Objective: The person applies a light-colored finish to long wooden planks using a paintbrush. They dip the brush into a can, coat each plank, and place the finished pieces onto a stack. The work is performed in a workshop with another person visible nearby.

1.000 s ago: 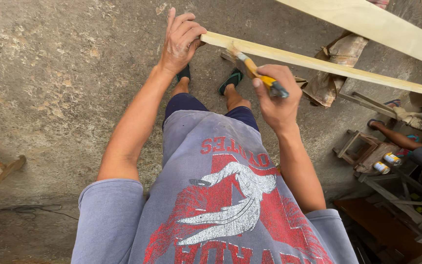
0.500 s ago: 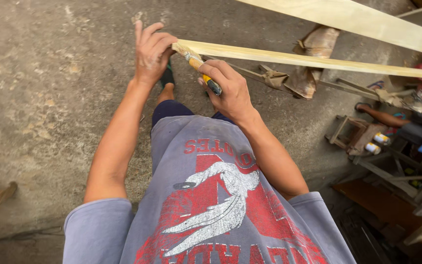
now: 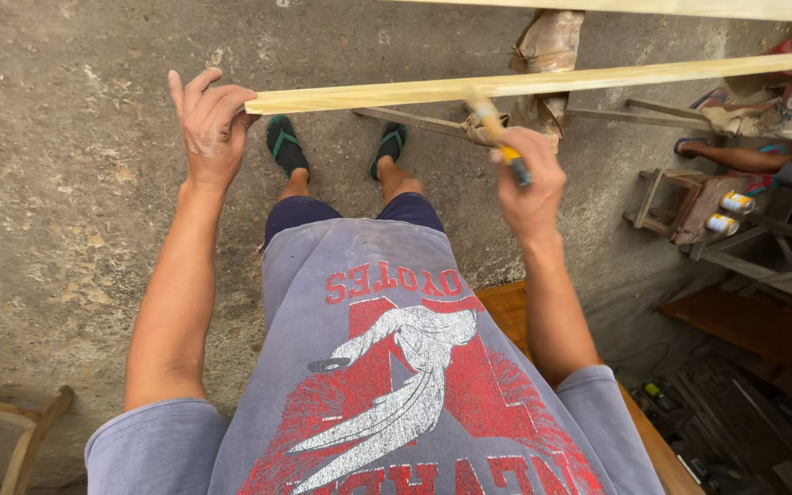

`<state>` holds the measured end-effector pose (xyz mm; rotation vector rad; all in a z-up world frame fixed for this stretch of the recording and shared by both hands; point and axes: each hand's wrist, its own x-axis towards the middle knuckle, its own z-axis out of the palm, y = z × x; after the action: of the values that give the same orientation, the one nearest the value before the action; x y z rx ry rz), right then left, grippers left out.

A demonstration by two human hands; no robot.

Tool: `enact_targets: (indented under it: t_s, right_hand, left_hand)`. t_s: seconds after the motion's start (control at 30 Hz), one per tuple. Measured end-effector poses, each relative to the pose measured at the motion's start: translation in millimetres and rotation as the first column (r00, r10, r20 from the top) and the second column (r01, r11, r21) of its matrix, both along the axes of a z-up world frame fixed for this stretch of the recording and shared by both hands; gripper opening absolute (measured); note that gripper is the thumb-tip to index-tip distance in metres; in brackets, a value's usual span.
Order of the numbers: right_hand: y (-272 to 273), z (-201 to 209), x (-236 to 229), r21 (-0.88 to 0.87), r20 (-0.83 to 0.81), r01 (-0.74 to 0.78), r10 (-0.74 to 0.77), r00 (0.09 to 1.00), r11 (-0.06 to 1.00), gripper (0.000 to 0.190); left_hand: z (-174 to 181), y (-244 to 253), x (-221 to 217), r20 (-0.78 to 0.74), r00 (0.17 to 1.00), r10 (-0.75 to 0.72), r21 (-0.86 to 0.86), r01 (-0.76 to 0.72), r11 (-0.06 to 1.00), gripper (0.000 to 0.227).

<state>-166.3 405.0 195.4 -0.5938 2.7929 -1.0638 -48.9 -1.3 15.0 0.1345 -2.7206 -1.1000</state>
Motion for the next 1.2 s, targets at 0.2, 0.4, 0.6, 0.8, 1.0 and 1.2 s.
enact_targets:
  t_s: [0.2, 0.4, 0.6, 0.8, 1.0, 1.2]
  right_hand:
    - [-27, -31, 12, -0.144, 0.127, -0.152, 0.171, 0.977, 0.978, 0.030]
    - [126, -66, -50, -0.101, 0.072, 0.210, -0.204, 0.976, 0.972, 0.024]
    - [189, -71, -68, -0.136, -0.096, 0.424, -0.438, 0.894, 0.895, 0.035]
    - [230, -128, -61, -0.233, 0.150, 0.374, -0.347, 0.926, 0.898, 0.038]
    - [340, -150, -121, -0.101, 0.092, 0.708, -0.702, 0.707, 0.699, 0.040]
    - [276, -150, -71, -0.204, -0.028, 0.323, -0.336, 0.942, 0.924, 0.028]
  left_hand:
    - [10, 5, 1, 0.107, 0.994, -0.003, -0.041, 0.008, 0.999, 0.023]
    - [8, 11, 5, 0.147, 0.988, 0.041, -0.044, -0.035, 0.998, 0.017]
    - [0, 16, 6, 0.188, 0.974, 0.125, -0.093, -0.109, 0.990, 0.014]
    - [-10, 14, 25, 0.167, 0.974, 0.155, -0.184, -0.124, 0.975, 0.022]
    - [-18, 16, 33, 0.117, 0.978, 0.171, -0.159, -0.152, 0.976, 0.023]
    - [-7, 27, 26, 0.120, 0.981, 0.152, -0.196, -0.126, 0.972, 0.025]
